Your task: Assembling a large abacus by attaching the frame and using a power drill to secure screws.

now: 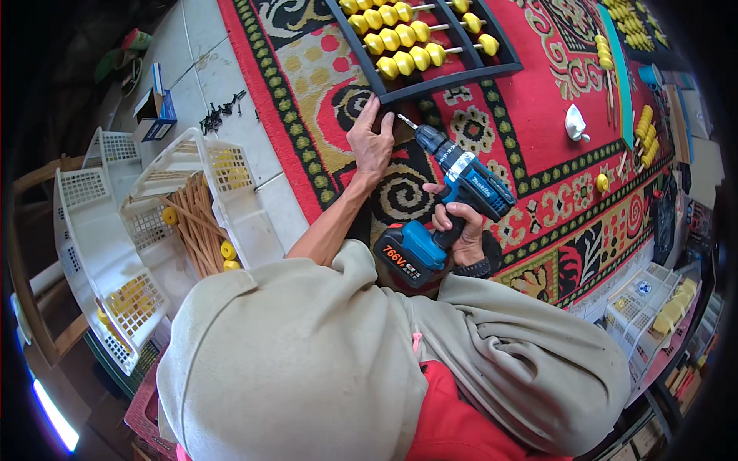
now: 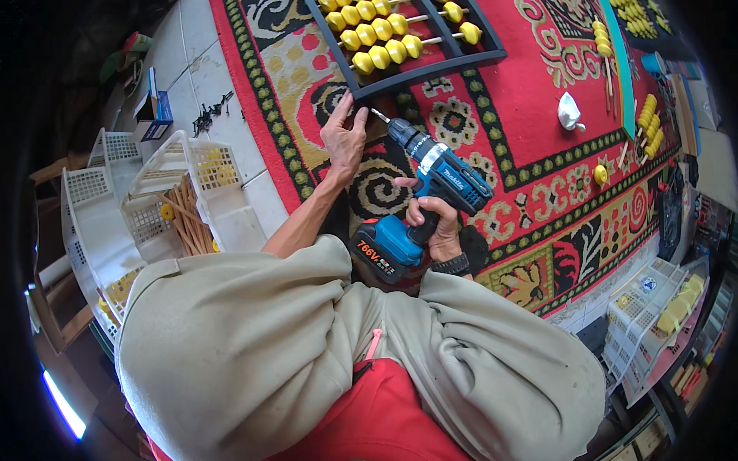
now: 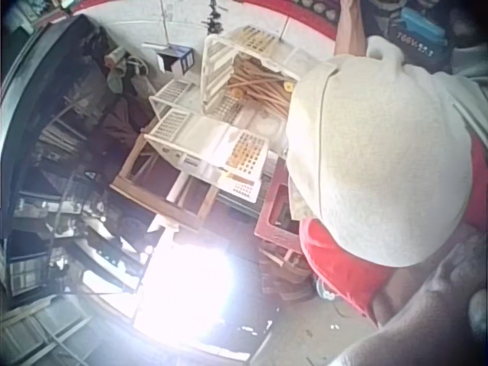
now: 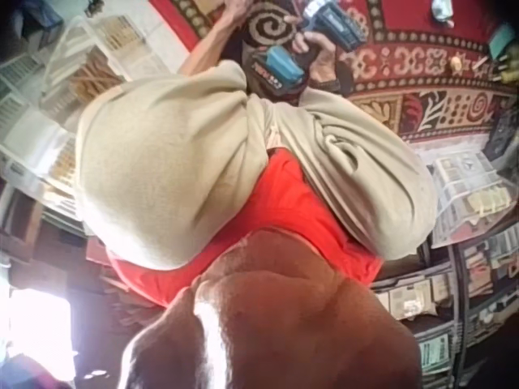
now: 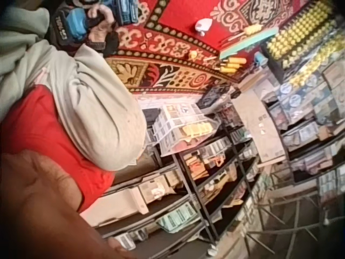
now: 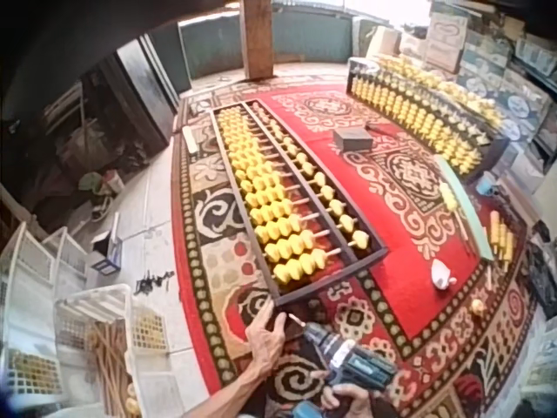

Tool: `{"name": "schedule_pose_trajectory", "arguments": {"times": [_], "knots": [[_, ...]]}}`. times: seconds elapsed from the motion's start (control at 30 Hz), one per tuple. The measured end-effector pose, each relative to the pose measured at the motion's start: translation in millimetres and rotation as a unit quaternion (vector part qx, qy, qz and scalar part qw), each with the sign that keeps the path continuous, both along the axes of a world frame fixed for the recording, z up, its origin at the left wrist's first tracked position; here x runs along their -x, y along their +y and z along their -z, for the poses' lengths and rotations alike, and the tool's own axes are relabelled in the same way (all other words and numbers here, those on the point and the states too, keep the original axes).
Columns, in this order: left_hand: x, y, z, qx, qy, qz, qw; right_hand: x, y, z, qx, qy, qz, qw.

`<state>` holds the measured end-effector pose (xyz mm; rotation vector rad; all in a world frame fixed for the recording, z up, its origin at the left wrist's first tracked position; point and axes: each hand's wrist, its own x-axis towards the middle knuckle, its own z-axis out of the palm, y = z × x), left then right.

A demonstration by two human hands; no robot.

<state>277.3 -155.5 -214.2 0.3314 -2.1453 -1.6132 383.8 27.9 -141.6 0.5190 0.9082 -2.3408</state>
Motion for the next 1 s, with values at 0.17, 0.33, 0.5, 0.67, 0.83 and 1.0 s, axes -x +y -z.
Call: {"name": "schedule_pose_trajectory", "arguments": {"times": [0.17, 0.33, 0.5, 0.67, 0.83, 1.0], "knots": [[19, -33, -11, 0.225, 0.145, 0.131, 0.955, 15, 19, -43, -0.136, 0.096, -0.019, 0.986], [32, -65, 2, 0.285, 0.197, 0.205, 0.915, 53, 31, -73, -0.515, 0.485, -0.216, 0.673], [44, -63, 4, 0.300, 0.200, 0.225, 0.905, 69, 39, -62, -0.619, 0.634, -0.253, 0.389], [43, -68, 4, 0.264, 0.191, 0.246, 0.913, 69, 46, -11, -0.634, 0.677, -0.293, 0.233], [42, -67, 5, 0.250, 0.179, 0.256, 0.916, 62, 47, 17, -0.636, 0.686, -0.268, 0.231], [41, -68, 5, 0.258, 0.178, 0.259, 0.914, 59, 43, 22, -0.631, 0.692, -0.248, 0.247]]}}
